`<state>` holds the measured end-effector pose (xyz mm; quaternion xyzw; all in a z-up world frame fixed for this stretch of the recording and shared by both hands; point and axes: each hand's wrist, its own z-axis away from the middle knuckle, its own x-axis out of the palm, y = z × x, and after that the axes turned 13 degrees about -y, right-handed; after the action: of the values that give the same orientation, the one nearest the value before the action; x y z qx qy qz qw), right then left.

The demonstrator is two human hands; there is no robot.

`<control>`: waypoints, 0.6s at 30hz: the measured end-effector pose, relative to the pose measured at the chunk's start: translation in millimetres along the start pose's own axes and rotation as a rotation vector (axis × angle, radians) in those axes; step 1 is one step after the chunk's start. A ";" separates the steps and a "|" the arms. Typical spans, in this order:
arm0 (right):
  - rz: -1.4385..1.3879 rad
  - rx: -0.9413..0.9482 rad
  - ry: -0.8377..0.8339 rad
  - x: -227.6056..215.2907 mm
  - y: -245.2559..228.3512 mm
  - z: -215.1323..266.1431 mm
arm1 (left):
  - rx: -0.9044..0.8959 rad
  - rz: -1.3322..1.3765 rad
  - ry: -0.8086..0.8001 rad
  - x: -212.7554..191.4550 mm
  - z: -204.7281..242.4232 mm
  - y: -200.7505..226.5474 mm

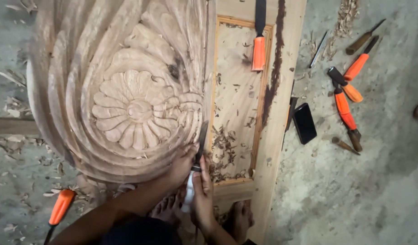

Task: The person carves decorative designs into a wooden panel using various chisels and a mallet.

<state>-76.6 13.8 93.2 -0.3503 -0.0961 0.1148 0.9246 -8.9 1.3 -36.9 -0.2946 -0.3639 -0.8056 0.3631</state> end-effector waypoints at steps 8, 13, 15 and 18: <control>-0.564 0.232 0.236 48.0 -97.3 -6.2 | -0.012 -0.028 0.029 12.5 -1.6 17.8; -0.129 0.071 -0.030 -2.9 -23.6 -9.3 | 0.018 0.019 0.059 8.7 -13.3 2.4; -0.085 0.043 -0.055 -11.8 -17.0 -8.7 | 0.027 0.040 0.101 10.2 -13.7 -0.5; -0.034 0.019 -0.083 -13.1 -27.5 -18.0 | 0.033 0.019 0.085 20.9 -13.4 24.3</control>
<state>-80.5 -21.2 97.0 -0.3346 -0.1393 0.1145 0.9250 -4.1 -28.6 -19.9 -0.2576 -0.3585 -0.8077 0.3907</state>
